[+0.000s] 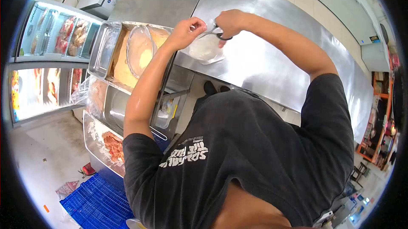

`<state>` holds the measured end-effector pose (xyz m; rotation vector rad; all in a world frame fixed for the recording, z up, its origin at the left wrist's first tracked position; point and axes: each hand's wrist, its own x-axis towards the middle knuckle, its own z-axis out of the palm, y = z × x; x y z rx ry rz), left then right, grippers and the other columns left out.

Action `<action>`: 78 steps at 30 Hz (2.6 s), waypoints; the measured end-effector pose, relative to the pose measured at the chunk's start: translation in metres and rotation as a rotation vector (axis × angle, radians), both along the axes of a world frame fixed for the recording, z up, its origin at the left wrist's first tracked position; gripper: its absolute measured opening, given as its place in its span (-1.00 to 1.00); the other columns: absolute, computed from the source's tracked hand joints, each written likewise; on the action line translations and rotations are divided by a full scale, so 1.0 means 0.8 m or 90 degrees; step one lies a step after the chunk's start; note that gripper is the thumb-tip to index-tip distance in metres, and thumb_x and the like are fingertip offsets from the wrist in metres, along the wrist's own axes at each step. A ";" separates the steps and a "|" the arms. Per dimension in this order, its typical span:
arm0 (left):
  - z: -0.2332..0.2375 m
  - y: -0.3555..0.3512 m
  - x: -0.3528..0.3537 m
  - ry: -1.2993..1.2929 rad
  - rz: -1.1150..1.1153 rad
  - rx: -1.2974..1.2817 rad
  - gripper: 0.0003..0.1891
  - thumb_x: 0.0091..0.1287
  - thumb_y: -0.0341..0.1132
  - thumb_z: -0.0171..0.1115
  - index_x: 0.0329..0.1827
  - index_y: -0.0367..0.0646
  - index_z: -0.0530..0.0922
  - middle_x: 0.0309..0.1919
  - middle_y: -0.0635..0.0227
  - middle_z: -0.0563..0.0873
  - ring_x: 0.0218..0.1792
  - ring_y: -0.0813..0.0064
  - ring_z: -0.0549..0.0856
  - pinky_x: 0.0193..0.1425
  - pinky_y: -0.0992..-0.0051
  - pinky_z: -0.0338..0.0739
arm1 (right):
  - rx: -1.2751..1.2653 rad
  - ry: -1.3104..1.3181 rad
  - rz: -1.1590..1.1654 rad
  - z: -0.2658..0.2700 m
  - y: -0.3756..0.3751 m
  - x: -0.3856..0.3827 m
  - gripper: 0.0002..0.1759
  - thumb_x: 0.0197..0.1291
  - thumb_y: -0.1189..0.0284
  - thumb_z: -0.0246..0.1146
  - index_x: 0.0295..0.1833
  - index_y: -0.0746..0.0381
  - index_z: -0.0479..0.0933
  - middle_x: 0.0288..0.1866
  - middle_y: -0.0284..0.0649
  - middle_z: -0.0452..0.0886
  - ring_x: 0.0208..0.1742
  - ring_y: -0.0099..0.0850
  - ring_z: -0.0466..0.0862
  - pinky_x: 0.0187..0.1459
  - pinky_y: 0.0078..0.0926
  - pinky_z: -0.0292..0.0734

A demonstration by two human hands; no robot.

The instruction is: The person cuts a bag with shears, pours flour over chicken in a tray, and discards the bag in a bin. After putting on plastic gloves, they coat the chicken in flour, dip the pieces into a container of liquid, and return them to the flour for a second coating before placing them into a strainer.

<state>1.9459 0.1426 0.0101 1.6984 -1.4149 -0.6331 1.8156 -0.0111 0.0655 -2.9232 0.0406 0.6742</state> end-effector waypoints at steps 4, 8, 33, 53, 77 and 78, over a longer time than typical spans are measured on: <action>-0.002 0.020 0.007 -0.141 0.013 0.076 -0.59 0.25 -0.01 0.19 -0.10 -0.20 0.55 -0.25 0.19 0.62 -0.19 0.34 0.61 -0.15 0.39 0.49 | 0.024 0.049 -0.094 0.005 -0.068 -0.035 -0.33 -0.20 0.13 0.49 -0.09 0.41 0.48 -0.24 0.02 0.62 -0.18 -0.06 0.60 -0.18 -0.23 0.49; -0.021 0.025 -0.004 -0.287 0.077 0.133 -0.65 0.34 -0.03 0.02 -0.13 -0.13 0.54 -0.24 0.19 0.63 -0.18 0.21 0.61 -0.15 0.24 0.49 | 0.088 0.069 -0.277 -0.051 -0.110 -0.082 -0.57 -0.07 0.17 0.44 -0.61 0.35 0.56 -0.66 -0.14 0.58 -0.61 -0.29 0.62 -0.48 -0.31 0.50; 0.150 0.126 -0.066 -0.571 0.157 -0.214 -0.75 0.35 -0.10 0.01 -0.38 -0.07 0.42 -0.59 0.33 0.55 -0.62 0.21 0.60 -0.61 0.26 0.48 | -0.154 -0.114 -0.200 -0.275 -0.112 -0.143 -0.68 0.19 0.21 0.16 -0.21 0.27 0.55 -0.28 0.01 0.63 -0.18 -0.08 0.63 -0.15 -0.17 0.52; 0.247 0.702 -0.015 -0.389 0.573 -0.205 -0.77 0.29 -0.18 0.07 -0.20 -0.11 0.58 -0.32 0.22 0.67 -0.26 0.32 0.64 -0.13 0.36 0.48 | 1.494 0.513 -0.036 -0.045 0.635 0.129 -0.21 0.24 -0.20 -0.13 0.38 0.15 0.14 0.22 -0.01 0.42 -0.02 -0.04 0.60 -0.30 -0.03 0.64; -0.039 1.039 0.131 0.565 0.735 -0.039 -0.80 0.10 -0.07 0.20 -0.46 0.07 0.43 -0.68 0.68 0.28 -0.61 0.74 0.18 -0.43 0.59 0.06 | 0.484 -0.439 0.110 0.042 0.842 0.231 -0.10 -0.19 -0.15 0.40 0.03 0.31 0.23 -0.32 0.08 0.61 -0.28 -0.04 0.66 -0.22 -0.22 0.52; -0.041 1.046 0.133 0.547 0.724 -0.021 -0.80 0.10 -0.08 0.19 -0.47 0.06 0.43 -0.68 0.69 0.27 -0.62 0.75 0.18 -0.44 0.59 0.06 | 0.474 -0.440 0.112 0.043 0.843 0.232 -0.11 -0.20 -0.19 0.38 -0.01 0.30 0.24 -0.35 0.05 0.61 -0.29 -0.03 0.65 -0.23 -0.23 0.52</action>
